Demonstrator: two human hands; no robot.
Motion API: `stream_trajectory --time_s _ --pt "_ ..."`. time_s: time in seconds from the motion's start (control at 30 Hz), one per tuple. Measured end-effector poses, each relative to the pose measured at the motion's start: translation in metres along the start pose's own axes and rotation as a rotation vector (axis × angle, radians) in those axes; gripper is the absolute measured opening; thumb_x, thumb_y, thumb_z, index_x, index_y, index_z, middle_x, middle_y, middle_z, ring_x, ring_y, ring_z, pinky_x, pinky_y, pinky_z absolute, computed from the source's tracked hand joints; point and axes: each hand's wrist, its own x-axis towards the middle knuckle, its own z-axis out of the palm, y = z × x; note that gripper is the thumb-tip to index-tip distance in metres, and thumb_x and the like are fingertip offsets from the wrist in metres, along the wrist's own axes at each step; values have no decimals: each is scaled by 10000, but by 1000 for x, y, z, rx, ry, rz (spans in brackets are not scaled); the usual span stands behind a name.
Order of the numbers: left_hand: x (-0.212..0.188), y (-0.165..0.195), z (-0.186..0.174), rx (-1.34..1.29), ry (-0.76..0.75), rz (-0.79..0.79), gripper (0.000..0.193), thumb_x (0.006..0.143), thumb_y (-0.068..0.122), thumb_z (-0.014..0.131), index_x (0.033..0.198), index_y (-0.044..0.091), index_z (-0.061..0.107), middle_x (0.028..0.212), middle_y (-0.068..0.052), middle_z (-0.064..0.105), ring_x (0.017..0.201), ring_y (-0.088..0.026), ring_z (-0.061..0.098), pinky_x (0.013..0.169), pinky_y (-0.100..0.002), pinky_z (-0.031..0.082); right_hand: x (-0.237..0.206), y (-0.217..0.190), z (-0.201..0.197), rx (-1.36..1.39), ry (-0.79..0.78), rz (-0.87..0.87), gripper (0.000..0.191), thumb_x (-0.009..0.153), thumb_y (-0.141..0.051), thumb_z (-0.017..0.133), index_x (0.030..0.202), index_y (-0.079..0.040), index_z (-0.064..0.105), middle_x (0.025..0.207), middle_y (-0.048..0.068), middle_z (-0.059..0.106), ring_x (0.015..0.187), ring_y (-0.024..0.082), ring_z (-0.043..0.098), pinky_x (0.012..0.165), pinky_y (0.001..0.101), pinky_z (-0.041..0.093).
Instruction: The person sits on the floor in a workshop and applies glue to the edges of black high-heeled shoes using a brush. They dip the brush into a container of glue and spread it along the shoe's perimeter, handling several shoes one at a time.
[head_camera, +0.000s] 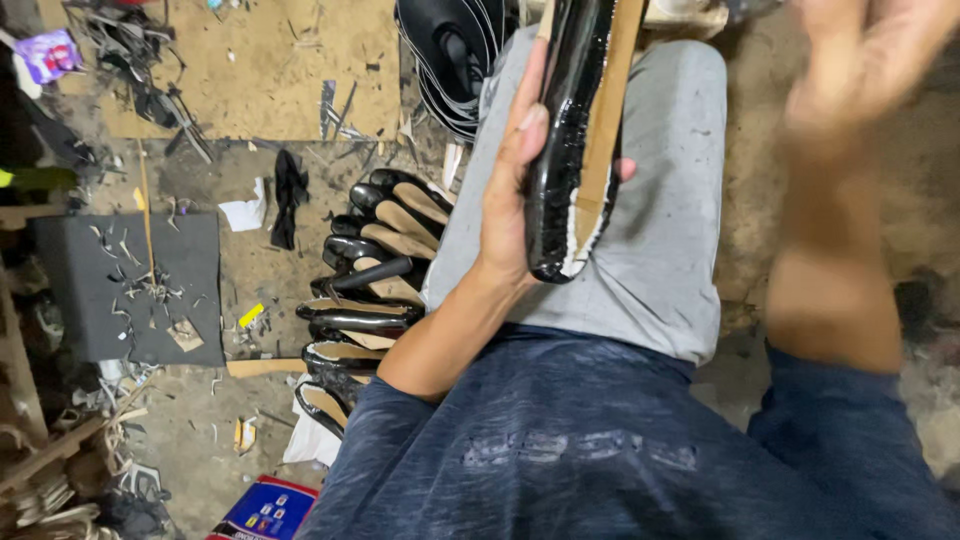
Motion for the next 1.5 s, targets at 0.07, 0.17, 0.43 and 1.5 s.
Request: stream_trajectory --time_s 0.07,0.17,0.43,1.5 --pt "-1 2 6 31 -37 17 747 1132 324 537 1714 146 105 1589 -123 424 1234 -215 596 997 -457 573 -21 -61 0 37 -126 -117 169 1091 -118 679 1114 48 659 1067 153 695 1019 305 661 907 371 505" --pt "-8 4 17 59 -63 26 745 1133 320 536 1713 151 99 1594 -103 411 1239 -211 599 990 -437 577 -27 -120 5 30 -264 -259 172 1109 -110 675 1146 56 653 1113 153 702 1105 305 665 979 366 506" --pt "-25 6 30 47 -142 50 752 1133 320 560 1713 166 105 1540 -113 411 1264 -217 599 998 -422 581 -25 -151 15 -86 -278 -484 143 1090 -42 686 1162 82 675 1081 193 704 1049 312 659 1027 441 483" --pt "-31 -3 20 40 -44 94 596 1169 159 445 1686 53 170 1715 -91 240 1520 -172 343 1289 -309 273 -34 -166 17 -30 -367 -617 111 980 -141 759 1030 -58 706 803 42 706 772 225 688 1078 553 355"
